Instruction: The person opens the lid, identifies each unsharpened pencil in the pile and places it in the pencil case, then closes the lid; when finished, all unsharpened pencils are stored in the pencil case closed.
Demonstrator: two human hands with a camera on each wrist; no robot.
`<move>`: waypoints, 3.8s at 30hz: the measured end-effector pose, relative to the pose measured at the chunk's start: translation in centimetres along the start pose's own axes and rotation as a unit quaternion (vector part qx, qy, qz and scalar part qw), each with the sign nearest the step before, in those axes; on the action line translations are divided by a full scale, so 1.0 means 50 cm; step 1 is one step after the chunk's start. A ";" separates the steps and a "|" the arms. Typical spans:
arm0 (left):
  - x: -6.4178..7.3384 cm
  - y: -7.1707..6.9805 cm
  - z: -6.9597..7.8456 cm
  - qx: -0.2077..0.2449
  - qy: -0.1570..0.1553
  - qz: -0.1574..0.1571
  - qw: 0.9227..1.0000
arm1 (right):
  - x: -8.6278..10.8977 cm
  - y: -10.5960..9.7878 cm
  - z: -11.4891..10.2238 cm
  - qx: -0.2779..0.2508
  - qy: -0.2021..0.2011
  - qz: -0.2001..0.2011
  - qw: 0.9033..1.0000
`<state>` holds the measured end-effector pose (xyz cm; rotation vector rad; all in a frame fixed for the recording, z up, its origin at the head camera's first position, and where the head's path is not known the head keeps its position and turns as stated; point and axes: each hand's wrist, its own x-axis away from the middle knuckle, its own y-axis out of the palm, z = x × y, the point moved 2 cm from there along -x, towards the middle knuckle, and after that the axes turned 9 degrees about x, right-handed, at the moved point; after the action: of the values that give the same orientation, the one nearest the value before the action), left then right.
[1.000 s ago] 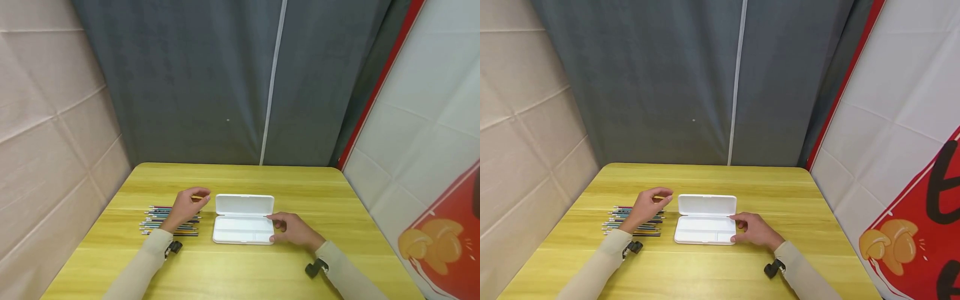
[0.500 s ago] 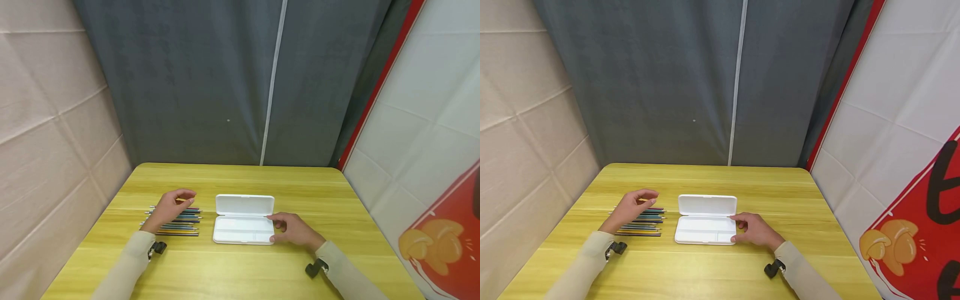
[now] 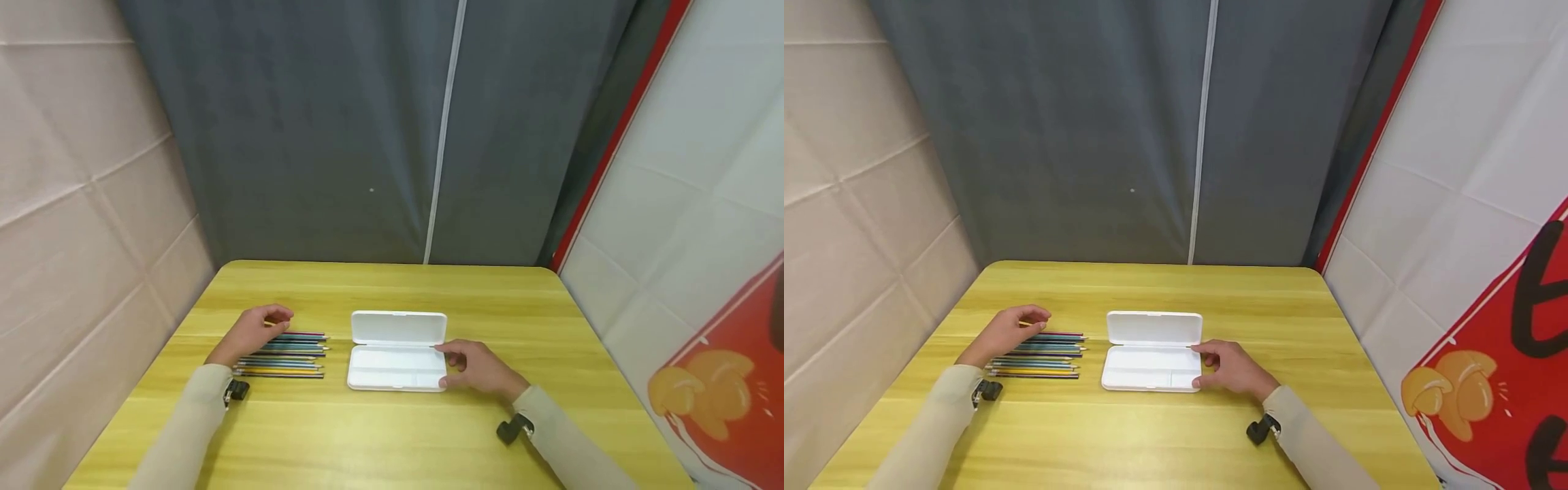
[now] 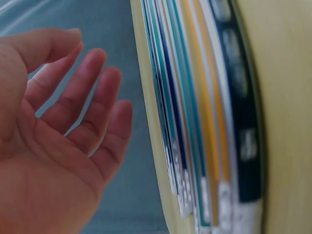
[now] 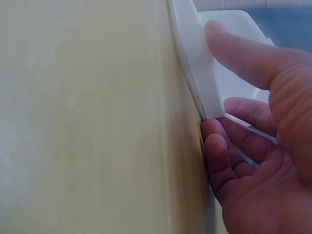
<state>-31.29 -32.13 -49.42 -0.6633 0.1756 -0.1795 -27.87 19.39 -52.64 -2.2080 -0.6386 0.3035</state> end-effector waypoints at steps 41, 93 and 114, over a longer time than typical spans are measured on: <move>-0.005 -0.017 -0.058 -0.027 -0.027 -0.108 0.993 | 0.003 0.009 -0.007 -0.009 -0.008 -0.004 1.000; 0.010 0.020 0.096 -0.034 0.060 -0.070 0.995 | -0.001 0.012 -0.007 -0.019 0.013 -0.010 1.000; -0.004 0.108 0.181 0.003 0.120 -0.136 0.983 | -0.002 0.012 -0.009 -0.022 0.012 -0.010 1.000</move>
<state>-28.93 -22.54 -45.76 -0.6570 0.3162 -0.5245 -27.56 18.72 -52.77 -2.2436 -0.6591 0.2542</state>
